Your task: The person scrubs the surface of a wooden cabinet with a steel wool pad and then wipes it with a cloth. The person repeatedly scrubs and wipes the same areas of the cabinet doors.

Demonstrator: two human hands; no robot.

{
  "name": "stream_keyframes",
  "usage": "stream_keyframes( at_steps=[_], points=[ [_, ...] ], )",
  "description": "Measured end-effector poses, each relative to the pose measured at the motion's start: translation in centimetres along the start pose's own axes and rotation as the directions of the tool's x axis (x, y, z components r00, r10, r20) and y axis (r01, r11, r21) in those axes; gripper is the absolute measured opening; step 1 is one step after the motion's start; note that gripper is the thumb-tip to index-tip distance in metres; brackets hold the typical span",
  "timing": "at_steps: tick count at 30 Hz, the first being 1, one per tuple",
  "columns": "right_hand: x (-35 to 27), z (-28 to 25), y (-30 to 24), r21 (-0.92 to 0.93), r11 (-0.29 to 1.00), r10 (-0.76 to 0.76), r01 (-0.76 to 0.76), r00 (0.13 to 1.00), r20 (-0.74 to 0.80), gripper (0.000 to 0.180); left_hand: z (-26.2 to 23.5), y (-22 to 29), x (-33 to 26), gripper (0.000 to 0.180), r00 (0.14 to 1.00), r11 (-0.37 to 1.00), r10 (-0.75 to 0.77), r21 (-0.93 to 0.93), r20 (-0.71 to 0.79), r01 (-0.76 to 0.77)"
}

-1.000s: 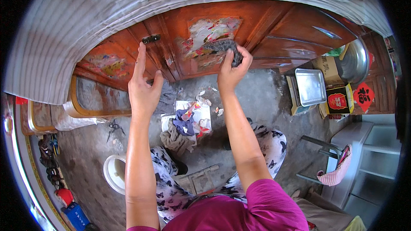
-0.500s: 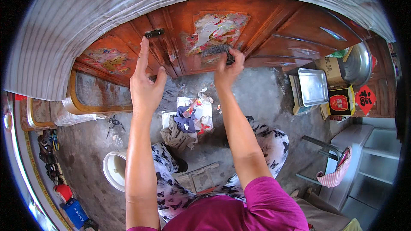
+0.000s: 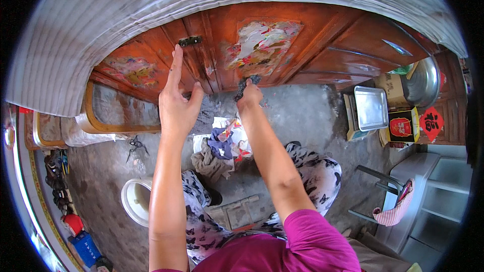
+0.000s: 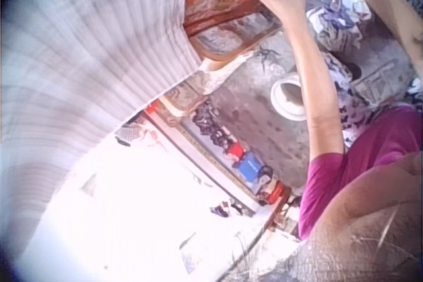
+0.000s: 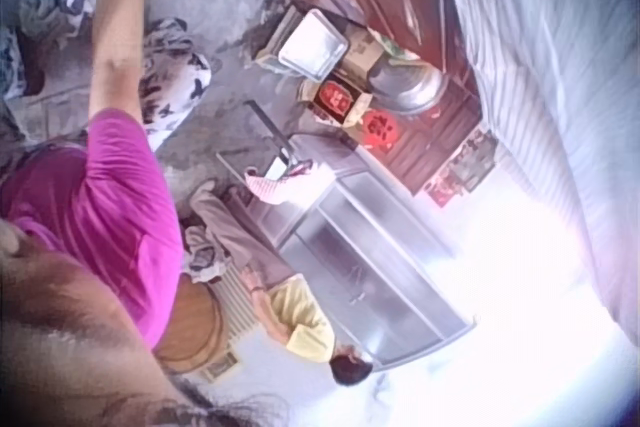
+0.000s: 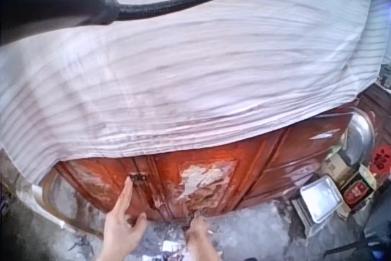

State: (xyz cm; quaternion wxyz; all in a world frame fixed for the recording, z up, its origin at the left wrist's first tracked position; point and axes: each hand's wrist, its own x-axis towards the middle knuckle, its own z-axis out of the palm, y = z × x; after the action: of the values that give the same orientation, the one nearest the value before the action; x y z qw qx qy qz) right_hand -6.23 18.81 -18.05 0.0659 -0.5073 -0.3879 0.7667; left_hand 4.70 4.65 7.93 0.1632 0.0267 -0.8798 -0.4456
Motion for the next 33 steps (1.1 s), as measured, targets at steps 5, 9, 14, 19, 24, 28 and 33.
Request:
stream_keyframes(
  at_steps=[5, 9, 14, 19, 24, 28, 33],
  points=[
    [-0.4, -0.8, 2.3, 0.098, 0.981, -0.176, 0.166, 0.98, 0.095, 0.022, 1.0, -1.4, 0.4, 0.091, 0.986, 0.988, 0.15, 0.04, -0.078, -0.148],
    [0.1, -0.9, 2.4, 0.064, 0.982, -0.182, 0.178, 0.981, 0.072, 0.016, 1.0, -0.4, 0.4, 0.091, 0.996, 0.997, 0.078, 0.033, -0.05, -0.076],
    [-3.4, 0.8, -0.2, 0.063, 0.998, -0.006, -0.001, 0.994, 0.108, 0.023, 0.5, -1.7, -0.1, 0.09, 0.984, 0.985, 0.149, 0.098, -0.1, -0.139],
    [0.7, 1.7, 0.0, 0.097, 0.989, 0.116, -0.116, 0.993, 0.005, 0.029, 1.0, 0.5, 0.5, 0.086, 1.0, 0.999, 0.024, -0.041, -0.01, -0.024],
    [0.4, 0.5, 2.9, 0.118, 0.987, 0.09, -0.113, 0.978, 0.186, 0.031, 0.3, -0.1, 0.0, 0.087, 0.999, 1.0, 0.031, -0.004, -0.021, -0.031],
    [-1.0, 2.0, 1.0, 0.02, 0.994, 0.102, -0.105, 0.99, 0.099, 0.02, 0.6, -1.2, 0.2, 0.09, 0.989, 0.991, 0.121, 0.057, -0.081, -0.117],
    [0.7, -0.2, 1.0, 0.203, 0.953, 0.183, -0.226, 0.961, 0.209, 0.014, 0.0, 0.3, -0.1, 0.089, 0.996, 0.996, -0.089, -0.005, 0.011, 0.089]
  ],
)
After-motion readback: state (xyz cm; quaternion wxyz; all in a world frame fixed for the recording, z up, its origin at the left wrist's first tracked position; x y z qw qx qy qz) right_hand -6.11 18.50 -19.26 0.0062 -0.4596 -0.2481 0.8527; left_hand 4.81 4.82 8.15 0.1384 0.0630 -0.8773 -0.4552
